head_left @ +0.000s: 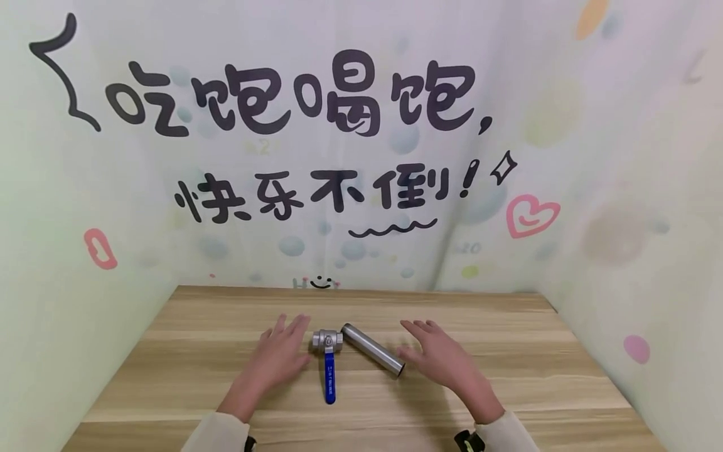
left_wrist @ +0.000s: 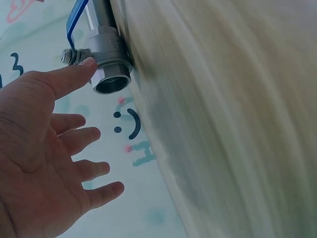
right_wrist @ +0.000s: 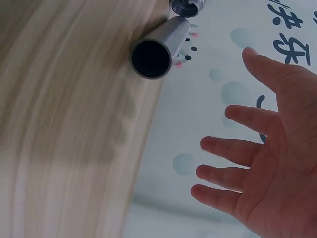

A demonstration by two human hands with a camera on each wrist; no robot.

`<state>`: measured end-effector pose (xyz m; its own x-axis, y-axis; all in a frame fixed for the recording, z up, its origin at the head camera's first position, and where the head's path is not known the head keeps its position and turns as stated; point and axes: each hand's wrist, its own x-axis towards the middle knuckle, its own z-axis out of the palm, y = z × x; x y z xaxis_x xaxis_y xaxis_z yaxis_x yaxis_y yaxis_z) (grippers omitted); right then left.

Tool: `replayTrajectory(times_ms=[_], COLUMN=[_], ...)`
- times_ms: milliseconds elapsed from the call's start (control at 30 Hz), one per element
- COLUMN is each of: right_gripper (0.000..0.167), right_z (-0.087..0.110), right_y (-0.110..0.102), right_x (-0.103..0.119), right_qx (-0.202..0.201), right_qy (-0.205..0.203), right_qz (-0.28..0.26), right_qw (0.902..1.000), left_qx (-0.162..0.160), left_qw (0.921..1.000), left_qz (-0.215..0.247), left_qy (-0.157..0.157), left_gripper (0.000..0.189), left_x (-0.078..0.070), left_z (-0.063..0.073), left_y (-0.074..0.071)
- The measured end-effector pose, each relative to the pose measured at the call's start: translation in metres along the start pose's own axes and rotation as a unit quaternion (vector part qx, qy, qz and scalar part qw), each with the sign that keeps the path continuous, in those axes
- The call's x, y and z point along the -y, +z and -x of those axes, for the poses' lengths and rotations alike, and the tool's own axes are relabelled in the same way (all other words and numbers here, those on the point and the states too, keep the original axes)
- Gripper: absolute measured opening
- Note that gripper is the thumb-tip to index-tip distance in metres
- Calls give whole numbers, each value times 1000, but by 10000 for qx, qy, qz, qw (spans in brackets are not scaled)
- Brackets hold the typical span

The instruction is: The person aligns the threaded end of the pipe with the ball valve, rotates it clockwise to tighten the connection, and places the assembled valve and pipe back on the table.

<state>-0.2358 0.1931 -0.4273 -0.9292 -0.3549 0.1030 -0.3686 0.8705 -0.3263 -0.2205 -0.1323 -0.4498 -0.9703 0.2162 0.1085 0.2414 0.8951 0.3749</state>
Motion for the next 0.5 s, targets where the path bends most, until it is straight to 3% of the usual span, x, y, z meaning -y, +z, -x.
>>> replayTrajectory(times_ms=[267, 500], right_gripper=[65, 63], right_z=[-7, -13], right_y=[19, 34], right_x=[5, 7], right_qx=[177, 297], right_qy=[0, -21], right_qz=[36, 215], right_qw=[9998, 9993], left_qx=[128, 11], left_qw=[9999, 9995], left_qz=[17, -162], left_qy=[45, 272], left_gripper=[68, 52], left_x=[-6, -9], left_z=[-15, -24], left_y=[13, 26])
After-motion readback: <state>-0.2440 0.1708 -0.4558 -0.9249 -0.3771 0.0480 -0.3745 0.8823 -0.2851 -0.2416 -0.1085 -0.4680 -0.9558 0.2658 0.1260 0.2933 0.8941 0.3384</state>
